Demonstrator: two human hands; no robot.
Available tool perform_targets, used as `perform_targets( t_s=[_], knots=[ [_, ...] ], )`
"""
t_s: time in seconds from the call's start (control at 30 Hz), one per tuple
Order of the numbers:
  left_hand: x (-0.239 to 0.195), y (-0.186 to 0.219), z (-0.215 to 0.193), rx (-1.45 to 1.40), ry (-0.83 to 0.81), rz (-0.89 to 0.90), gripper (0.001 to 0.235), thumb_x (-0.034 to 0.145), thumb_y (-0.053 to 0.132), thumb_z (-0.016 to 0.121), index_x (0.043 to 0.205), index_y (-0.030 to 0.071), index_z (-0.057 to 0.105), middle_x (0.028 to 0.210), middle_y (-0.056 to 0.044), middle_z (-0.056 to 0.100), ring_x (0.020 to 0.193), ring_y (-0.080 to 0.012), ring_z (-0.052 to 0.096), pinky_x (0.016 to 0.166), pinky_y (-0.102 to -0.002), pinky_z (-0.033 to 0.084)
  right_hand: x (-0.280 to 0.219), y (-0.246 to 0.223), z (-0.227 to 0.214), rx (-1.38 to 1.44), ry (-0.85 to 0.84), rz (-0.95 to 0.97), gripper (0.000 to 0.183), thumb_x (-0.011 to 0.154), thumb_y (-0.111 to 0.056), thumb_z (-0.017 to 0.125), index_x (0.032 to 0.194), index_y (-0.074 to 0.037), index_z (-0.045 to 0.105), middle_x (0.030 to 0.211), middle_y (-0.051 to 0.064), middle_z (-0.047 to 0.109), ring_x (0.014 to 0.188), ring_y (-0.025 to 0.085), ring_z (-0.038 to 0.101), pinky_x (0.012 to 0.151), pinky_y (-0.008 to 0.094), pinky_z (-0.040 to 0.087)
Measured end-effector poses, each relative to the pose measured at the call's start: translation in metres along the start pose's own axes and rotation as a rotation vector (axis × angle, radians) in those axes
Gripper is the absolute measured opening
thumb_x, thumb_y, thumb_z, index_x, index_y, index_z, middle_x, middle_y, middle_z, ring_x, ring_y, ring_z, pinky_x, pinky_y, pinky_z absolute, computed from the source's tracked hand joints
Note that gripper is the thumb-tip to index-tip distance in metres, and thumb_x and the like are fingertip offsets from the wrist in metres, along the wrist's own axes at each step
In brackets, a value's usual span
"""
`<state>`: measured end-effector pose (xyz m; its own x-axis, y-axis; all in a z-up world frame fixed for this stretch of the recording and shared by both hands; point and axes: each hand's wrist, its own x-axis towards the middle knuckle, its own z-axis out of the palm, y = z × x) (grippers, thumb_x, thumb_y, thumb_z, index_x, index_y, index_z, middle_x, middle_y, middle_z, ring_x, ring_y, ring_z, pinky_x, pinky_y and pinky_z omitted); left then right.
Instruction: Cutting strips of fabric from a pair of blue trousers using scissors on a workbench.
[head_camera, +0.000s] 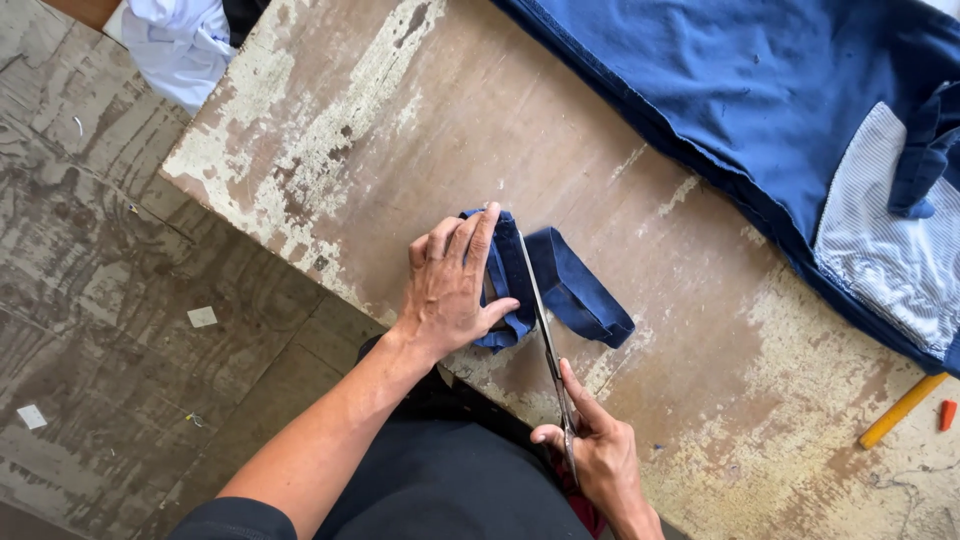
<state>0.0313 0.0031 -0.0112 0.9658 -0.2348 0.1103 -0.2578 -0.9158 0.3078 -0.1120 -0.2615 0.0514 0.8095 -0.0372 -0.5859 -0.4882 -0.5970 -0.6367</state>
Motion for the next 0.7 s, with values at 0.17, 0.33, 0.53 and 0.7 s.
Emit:
perform_targets(
  t_s=[0.17, 0.33, 0.53, 0.7],
  knots=[
    [0.0, -0.001, 0.001, -0.024, 0.002, -0.012, 0.144, 0.069, 0.085, 0.091, 0.174, 0.008, 0.029, 0.162, -0.004, 0.053, 0.141, -0.0264, 0.048, 0.111, -0.039, 0.036, -0.004, -0.016, -0.005, -0.001, -0.015, 0.013, 0.098, 0.072, -0.05, 0.095, 0.163, -0.033, 0.061, 0.069, -0.004, 0.027, 0.064, 0.013, 0.026, 0.062, 0.027, 0.029],
    [-0.001, 0.0, 0.0, -0.026, 0.032, -0.01, 0.142, 0.07, 0.085, 0.091, 0.172, 0.006, 0.033, 0.16, -0.004, 0.056, 0.142, -0.0252, 0.049, 0.113, -0.039, 0.035, 0.012, -0.04, 0.0, 0.019, -0.014, 0.038, 0.104, 0.07, -0.049, 0.096, 0.164, -0.027, 0.059, 0.072, -0.003, 0.023, 0.065, 0.014, 0.023, 0.064, 0.029, 0.023],
    [0.003, -0.001, -0.002, -0.026, 0.047, -0.011, 0.144, 0.067, 0.084, 0.093, 0.171, 0.004, 0.034, 0.154, -0.004, 0.059, 0.141, -0.0249, 0.05, 0.113, -0.038, 0.035, 0.024, -0.04, 0.0, 0.063, -0.052, 0.116, 0.099, 0.072, -0.042, 0.098, 0.163, -0.034, 0.06, 0.071, -0.003, 0.029, 0.068, 0.015, 0.027, 0.065, 0.028, 0.029],
    [0.002, 0.0, -0.002, -0.069, 0.027, -0.028, 0.146, 0.065, 0.081, 0.097, 0.172, 0.005, 0.033, 0.157, -0.005, 0.056, 0.141, -0.0259, 0.049, 0.112, -0.039, 0.035, 0.02, -0.034, -0.006, -0.092, -0.041, -0.096, 0.098, 0.075, -0.048, 0.094, 0.164, -0.033, 0.057, 0.06, -0.008, 0.023, 0.054, 0.011, 0.019, 0.049, 0.029, 0.029]
  ],
)
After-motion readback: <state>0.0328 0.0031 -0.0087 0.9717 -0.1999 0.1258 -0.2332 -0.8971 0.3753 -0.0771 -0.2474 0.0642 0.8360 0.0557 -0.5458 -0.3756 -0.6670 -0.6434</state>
